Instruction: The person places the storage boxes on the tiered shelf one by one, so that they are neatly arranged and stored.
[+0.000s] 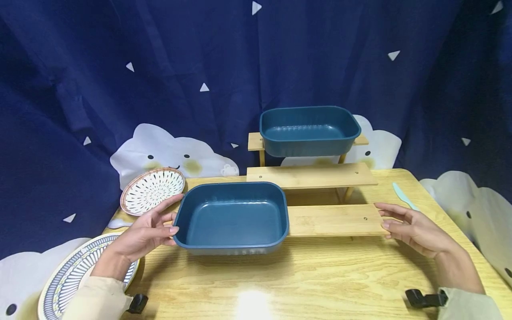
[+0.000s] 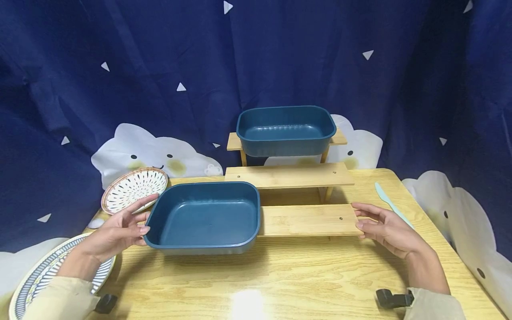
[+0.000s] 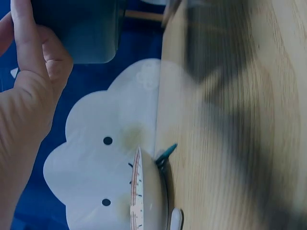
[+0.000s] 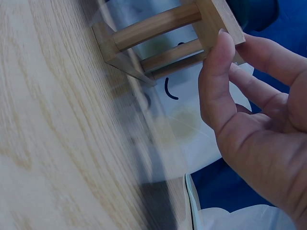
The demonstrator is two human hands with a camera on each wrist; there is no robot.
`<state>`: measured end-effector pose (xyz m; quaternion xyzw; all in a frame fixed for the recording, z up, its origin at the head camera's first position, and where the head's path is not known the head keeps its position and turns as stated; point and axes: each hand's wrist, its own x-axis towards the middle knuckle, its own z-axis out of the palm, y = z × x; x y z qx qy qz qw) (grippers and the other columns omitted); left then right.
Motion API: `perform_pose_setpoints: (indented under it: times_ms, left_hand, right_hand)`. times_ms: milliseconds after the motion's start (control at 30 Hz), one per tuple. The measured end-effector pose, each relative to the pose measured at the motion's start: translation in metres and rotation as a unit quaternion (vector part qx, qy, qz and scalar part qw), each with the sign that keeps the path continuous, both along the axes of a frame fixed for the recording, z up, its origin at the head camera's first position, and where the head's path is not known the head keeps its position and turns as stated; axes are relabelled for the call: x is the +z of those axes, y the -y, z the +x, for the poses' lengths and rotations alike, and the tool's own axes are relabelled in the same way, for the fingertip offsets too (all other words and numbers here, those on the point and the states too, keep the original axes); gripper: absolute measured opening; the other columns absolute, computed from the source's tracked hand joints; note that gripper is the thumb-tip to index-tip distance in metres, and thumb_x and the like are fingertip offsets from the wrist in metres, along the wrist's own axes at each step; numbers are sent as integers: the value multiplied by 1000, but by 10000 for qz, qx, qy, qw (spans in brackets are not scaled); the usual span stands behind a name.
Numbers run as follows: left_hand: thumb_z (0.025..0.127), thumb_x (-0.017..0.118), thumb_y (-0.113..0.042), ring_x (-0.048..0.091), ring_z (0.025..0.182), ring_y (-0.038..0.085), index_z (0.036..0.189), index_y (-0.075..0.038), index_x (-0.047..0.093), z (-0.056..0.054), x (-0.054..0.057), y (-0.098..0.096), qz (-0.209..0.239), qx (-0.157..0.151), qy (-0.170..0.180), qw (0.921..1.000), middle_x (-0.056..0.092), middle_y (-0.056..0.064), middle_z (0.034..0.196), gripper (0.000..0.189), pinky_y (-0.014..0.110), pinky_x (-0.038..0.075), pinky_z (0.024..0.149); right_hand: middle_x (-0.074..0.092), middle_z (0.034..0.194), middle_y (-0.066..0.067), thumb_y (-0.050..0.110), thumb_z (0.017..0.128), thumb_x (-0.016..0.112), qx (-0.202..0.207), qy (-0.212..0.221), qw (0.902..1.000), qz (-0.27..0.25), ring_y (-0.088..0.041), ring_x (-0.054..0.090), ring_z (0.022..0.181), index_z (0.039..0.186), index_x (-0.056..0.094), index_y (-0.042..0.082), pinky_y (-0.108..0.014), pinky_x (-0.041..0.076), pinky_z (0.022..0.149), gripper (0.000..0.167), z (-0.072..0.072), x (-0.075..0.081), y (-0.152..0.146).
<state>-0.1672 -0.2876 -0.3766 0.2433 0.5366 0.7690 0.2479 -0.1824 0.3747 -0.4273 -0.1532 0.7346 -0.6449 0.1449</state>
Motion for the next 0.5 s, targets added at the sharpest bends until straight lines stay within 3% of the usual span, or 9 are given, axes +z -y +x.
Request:
perform_pose_setpoints:
  times_ms: [300, 500]
  left_hand:
    - [94, 48, 17, 67, 90, 17, 160, -12, 13, -2, 2, -22, -110, 41, 21, 9999, 62, 6, 109, 80, 33, 59, 76]
    - [93, 53, 16, 68, 88, 17, 159, -9, 11, -4, 2, -36, -256, 228, 105, 9994, 64, 8, 108, 82, 31, 59, 75]
  right_hand:
    - [49, 138, 17, 0, 103, 49, -86, 63, 9999, 89, -5, 58, 109, 148, 42, 9, -31, 57, 81, 46, 1, 0, 1]
    - [49, 138, 18, 1, 103, 50, -154, 95, 9997, 156, -5, 58, 111, 148, 41, 8, -31, 57, 82, 47, 1, 1, 1]
